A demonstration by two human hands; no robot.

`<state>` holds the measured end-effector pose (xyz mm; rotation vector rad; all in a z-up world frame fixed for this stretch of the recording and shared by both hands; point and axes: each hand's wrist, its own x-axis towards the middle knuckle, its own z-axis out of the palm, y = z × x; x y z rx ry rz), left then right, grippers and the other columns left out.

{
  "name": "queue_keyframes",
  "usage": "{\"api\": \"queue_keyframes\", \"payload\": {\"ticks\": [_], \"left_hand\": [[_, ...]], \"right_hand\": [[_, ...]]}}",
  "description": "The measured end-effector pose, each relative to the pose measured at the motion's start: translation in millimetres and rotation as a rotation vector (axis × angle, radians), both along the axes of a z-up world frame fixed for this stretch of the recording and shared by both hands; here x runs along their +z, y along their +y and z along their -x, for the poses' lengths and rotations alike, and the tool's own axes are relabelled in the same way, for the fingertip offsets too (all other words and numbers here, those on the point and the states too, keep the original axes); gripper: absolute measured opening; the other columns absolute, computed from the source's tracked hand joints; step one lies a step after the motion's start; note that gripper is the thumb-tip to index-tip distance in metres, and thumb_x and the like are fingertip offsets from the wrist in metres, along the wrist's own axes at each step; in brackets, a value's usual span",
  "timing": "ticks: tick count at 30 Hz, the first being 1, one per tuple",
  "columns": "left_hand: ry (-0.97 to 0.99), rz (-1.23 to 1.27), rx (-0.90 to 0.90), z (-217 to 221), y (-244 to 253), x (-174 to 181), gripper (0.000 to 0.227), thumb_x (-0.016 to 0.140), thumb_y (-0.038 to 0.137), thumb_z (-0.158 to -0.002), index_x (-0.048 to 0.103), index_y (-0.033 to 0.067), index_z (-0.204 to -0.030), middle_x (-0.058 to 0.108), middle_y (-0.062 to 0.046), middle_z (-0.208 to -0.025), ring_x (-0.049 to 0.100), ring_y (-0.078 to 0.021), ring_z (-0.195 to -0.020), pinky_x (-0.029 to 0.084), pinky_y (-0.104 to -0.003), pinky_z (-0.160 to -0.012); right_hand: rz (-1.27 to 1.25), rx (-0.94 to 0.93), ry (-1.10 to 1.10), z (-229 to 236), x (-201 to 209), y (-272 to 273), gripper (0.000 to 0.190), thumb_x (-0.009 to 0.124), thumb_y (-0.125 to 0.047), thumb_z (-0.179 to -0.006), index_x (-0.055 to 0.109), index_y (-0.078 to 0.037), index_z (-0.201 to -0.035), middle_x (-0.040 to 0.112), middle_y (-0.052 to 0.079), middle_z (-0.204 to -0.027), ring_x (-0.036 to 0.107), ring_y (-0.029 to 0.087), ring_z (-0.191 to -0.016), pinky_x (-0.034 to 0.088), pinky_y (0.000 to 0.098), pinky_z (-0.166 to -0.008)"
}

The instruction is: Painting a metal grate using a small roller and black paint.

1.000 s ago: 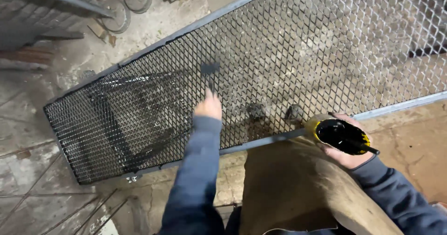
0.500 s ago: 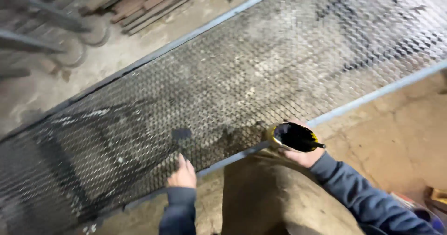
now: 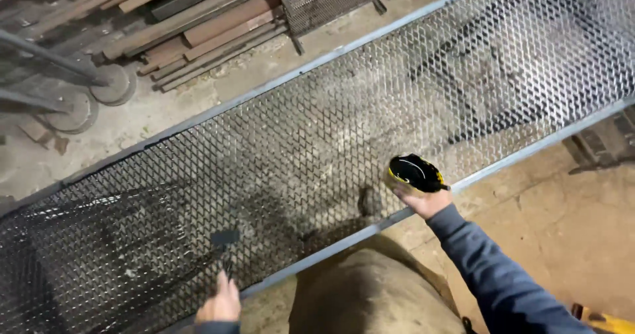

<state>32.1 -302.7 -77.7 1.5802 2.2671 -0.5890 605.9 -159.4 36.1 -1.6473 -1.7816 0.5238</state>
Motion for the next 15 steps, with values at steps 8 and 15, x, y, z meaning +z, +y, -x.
{"api": "queue_keyframes", "payload": {"ticks": [8,15], "left_hand": [[-0.021,-0.345,0.216,-116,-23,56,0.055,0.055,0.044,-0.098,0.050,0.0359,-0.152,0.075,-0.020,-0.091,0.072,-0.0446,-0.075,0.057,-0.058,-0.073],[-0.418,-0.682,0.034,-230,20,144,0.054,0.061,0.017,-0.095,0.051,0.0145,-0.148,0.072,-0.020,-0.113,0.073,-0.0363,-0.091,0.059,-0.044,-0.073]], "right_hand": [[0.146,0.056,0.090,-85,-76,69,0.063,0.083,-0.033,-0.076,0.065,-0.012,-0.133,0.073,0.007,-0.128,0.069,0.021,-0.119,0.052,0.0354,-0.105],[0.168,0.065,0.005,-92,-60,87,0.081,0.091,-0.040,-0.068,0.060,-0.011,-0.137,0.063,0.011,-0.138,0.063,0.028,-0.127,0.050,0.0370,-0.106]]}}
